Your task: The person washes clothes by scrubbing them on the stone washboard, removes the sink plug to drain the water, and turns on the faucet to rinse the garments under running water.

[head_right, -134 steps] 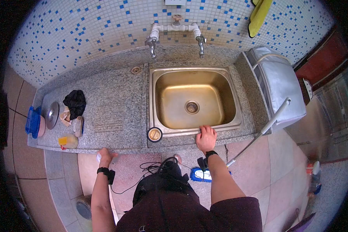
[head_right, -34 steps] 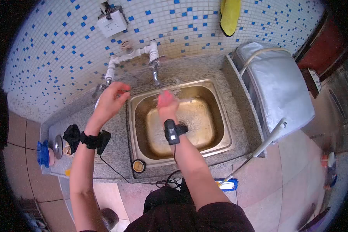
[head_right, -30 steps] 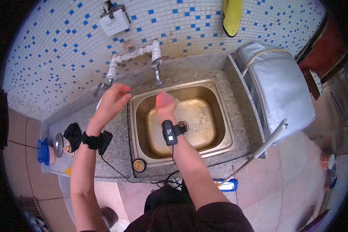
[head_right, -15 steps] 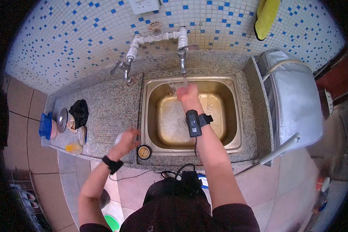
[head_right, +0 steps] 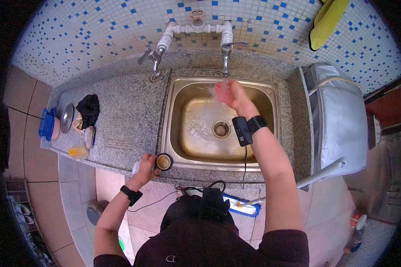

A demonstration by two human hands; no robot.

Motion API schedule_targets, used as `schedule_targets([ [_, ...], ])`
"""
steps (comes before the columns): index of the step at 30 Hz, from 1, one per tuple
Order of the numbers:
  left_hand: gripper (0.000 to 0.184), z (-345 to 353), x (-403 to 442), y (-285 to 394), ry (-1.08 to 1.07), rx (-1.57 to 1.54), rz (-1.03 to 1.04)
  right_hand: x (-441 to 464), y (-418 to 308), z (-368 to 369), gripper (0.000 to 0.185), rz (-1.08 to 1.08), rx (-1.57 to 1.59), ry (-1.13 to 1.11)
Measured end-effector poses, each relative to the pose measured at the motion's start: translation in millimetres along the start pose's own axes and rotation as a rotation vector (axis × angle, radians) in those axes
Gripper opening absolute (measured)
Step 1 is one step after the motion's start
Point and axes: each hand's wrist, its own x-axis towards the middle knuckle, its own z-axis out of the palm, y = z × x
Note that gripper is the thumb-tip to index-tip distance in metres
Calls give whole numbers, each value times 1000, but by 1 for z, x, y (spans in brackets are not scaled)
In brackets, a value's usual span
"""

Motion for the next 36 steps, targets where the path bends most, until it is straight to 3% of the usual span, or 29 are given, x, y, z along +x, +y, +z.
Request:
schedule_targets([
  [4, 80, 1, 4, 23, -7, 38, -102, 4, 3, -3, 47, -30, -12, -11],
  [8, 80, 3, 3, 39, 20, 124, -36, -4, 7, 2, 43, 14, 34, -27],
  [11, 74, 22, 10, 33, 43, 68, -69, 26, 24, -13, 39, 105, 268, -74],
  [13, 76, 22, 16, 27, -26, 195, -103, 36, 33, -22, 38, 104, 564, -234],
  [14, 68, 26, 16, 24, 108, 197, -13, 36, 33, -27, 37, 117, 599, -267],
  [15, 68, 21, 15, 31, 96, 189, -4, 26, 31, -35, 37, 116, 601, -249],
  [17, 69, -1, 15, 50, -2, 286, -78, 7, 26, -50, 34, 32, 375, -140],
  [18, 63, 39, 23, 15, 64, 309, -124, -19, 24, -63, 23, 1, 134, -162],
  [20, 61, 16, 13, 31, 60, 291, -78, -50, 47, -111, 23, 71, -537, -154],
  [21, 59, 9, 8, 38, 58, 280, -38, -49, 64, -156, 24, 110, -1219, -364],
  [22, 62, 19, 5, 32, 115, 266, 35, -51, 82, -193, 30, 138, -1644, -519],
  [23, 62, 21, 1, 37, 118, 259, 39, -55, 81, -195, 30, 141, -1649, -512],
  [26, 67, 20, -5, 53, 146, 215, 56, -57, 82, -180, 31, 148, -1155, -217],
  [28, 74, 16, -5, 55, 49, 110, 126, -58, 88, -156, 32, 151, -803, -43],
  [29, 74, 16, -3, 55, 55, 122, 120, -51, 84, -137, 32, 144, -799, -55],
  [31, 75, 23, 5, 54, -72, 172, 39, -27, 66, -89, 33, 161, -177, -48],
  [35, 81, 8, 7, 68, -119, 241, -37, 10, 55, -33, 37, 51, 196, -80],
  [36, 81, 7, 5, 69, -32, 255, -51, 16, 56, -22, 37, -1, 295, 21],
])
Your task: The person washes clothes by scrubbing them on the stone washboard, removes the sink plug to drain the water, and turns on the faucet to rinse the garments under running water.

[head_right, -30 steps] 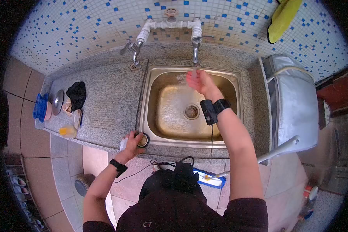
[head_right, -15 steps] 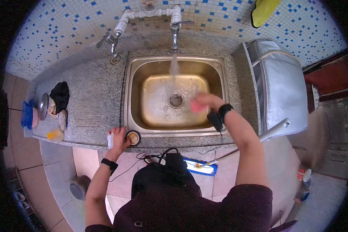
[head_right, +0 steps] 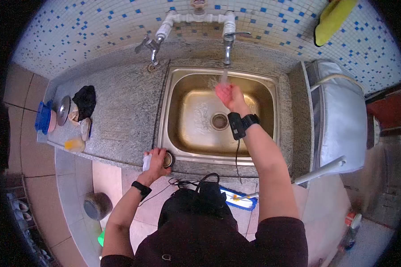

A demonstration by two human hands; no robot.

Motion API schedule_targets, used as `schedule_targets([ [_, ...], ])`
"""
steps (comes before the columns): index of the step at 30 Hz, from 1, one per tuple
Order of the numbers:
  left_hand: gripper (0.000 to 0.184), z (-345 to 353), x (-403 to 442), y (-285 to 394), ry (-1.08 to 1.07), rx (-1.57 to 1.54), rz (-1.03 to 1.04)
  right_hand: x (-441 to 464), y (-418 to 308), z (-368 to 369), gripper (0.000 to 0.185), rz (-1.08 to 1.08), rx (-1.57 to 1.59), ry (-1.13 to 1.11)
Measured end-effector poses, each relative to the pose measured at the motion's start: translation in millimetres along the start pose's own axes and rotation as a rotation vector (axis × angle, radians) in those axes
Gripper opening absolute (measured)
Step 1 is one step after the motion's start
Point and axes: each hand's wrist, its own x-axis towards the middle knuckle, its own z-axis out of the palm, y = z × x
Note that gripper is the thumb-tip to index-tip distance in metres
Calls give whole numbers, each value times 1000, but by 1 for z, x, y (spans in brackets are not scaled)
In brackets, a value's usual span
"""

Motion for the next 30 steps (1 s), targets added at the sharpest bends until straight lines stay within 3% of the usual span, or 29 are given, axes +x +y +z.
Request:
schedule_targets([
  [2, 80, -7, -6, -11, 55, -87, -49, 3, 13, 14, 37, -56, 93, 93],
  [4, 79, -15, -13, -22, 178, -212, -116, 4, 33, 20, 41, -149, -131, -62],
  [6, 78, -27, -20, -35, 218, -262, -176, -21, 85, 15, 33, -8, -384, -365],
  [8, 79, -34, -22, -46, 283, -294, -250, -58, 101, 12, 33, 215, -1146, -620],
  [9, 79, -36, -23, -52, 282, -294, -253, -57, 107, 8, 33, 218, -1146, -622],
  [11, 80, -41, -22, -61, 361, -383, -247, -34, 130, -12, 30, -230, -1549, -477],
  [12, 82, -43, -21, -63, 380, -428, -251, -14, 131, -33, 26, -221, -1255, -280],
  [14, 81, -52, -18, -59, 368, -401, -256, -4, 68, -68, 30, -123, -920, -365],
  [16, 80, -52, -7, -58, 377, -379, -247, -35, 22, -54, 27, -468, -867, -82],
  [18, 78, -42, 2, -57, 392, -420, -198, -8, -29, -57, 29, -715, -797, 125],
  [22, 75, -43, 26, -35, 330, -402, -124, -104, -106, 80, 35, -1014, -543, -37],
  [24, 75, -50, 30, -26, 332, -383, -104, -115, -112, 99, 39, -898, -558, -161],
  [30, 76, -50, 30, -22, 339, -373, -83, -119, -91, 95, 32, -942, -526, -129],
])
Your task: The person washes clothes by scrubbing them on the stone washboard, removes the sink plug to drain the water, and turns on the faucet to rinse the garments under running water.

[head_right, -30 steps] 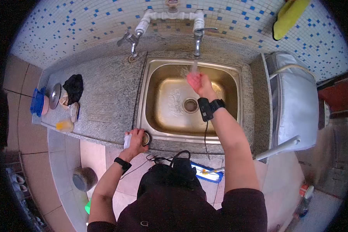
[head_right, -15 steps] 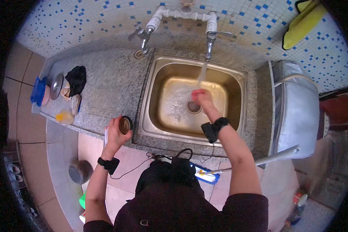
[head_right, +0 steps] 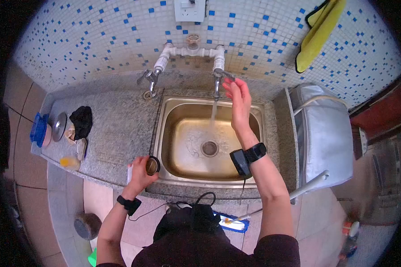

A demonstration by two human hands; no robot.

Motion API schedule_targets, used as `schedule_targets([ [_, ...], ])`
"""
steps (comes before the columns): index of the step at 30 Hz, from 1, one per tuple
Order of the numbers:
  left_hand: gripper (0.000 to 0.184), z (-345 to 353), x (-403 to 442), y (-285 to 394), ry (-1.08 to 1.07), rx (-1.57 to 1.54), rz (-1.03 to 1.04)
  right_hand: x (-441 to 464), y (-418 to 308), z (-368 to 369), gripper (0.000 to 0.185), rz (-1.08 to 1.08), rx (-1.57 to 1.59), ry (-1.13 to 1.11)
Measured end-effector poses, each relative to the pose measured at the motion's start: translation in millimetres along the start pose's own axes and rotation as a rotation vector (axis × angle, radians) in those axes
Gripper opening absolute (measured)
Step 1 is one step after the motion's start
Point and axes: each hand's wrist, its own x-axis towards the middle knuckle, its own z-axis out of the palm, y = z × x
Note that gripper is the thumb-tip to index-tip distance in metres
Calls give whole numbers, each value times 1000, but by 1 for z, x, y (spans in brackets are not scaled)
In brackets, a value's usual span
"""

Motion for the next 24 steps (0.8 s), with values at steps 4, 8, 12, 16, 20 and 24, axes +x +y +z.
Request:
schedule_targets([
  [4, 77, 6, 0, -1, 20, 46, 54, -14, 3, 13, 25, -171, -192, -88],
  [8, 78, 23, 7, 3, -35, 54, 78, -15, -1, 3, 26, -375, -431, -100],
  [12, 77, 39, 22, 19, -81, -19, 114, -25, -13, 0, 30, -216, -292, -179],
  [16, 76, 60, 44, 44, -120, 72, 179, -26, 1, -35, 32, 197, -139, -283],
  [20, 76, 86, 78, 70, -238, 91, 236, -74, 87, -98, 40, -23, -1408, -504],
  [24, 78, 117, 111, 105, -462, 254, 183, -145, 134, -153, 40, 24, -1428, -648],
])
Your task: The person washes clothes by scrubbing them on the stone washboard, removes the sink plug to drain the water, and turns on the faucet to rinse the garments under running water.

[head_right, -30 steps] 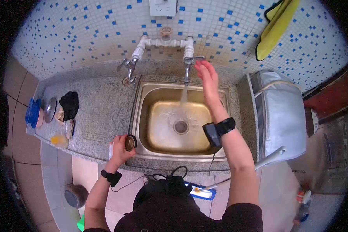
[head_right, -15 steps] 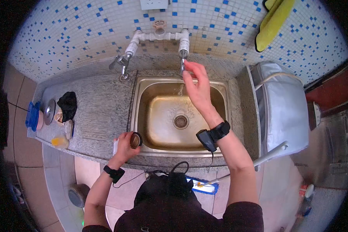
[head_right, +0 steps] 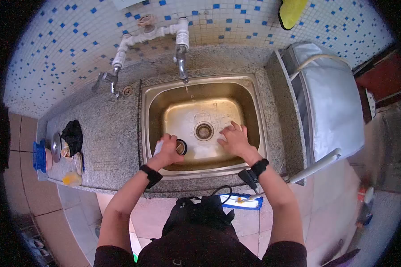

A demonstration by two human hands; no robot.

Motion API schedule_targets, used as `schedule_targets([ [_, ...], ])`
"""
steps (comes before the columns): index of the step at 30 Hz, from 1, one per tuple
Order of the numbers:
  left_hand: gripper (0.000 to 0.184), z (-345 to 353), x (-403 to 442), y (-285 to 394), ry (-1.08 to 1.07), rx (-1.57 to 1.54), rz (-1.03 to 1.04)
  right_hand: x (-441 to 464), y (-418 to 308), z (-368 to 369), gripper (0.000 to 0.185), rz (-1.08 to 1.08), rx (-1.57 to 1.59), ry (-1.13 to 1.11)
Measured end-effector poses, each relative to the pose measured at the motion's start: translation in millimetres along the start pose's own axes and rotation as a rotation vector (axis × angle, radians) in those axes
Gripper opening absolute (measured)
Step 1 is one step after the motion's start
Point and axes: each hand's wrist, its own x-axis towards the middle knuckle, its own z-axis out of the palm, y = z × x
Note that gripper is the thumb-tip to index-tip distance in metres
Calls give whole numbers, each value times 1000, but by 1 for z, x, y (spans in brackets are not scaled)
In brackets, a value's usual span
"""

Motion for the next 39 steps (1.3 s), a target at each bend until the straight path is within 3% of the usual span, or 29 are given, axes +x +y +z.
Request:
schedule_targets([
  [7, 73, 65, 82, 26, -263, 126, 45, -57, 25, 20, 35, 139, 96, 9],
  [20, 72, 161, 173, 42, -69, 106, 42, -95, 33, 37, 30, 258, 269, 64],
  [39, 75, 192, 182, 41, 74, 29, 86, -79, 27, 40, 26, 235, 292, 55],
])
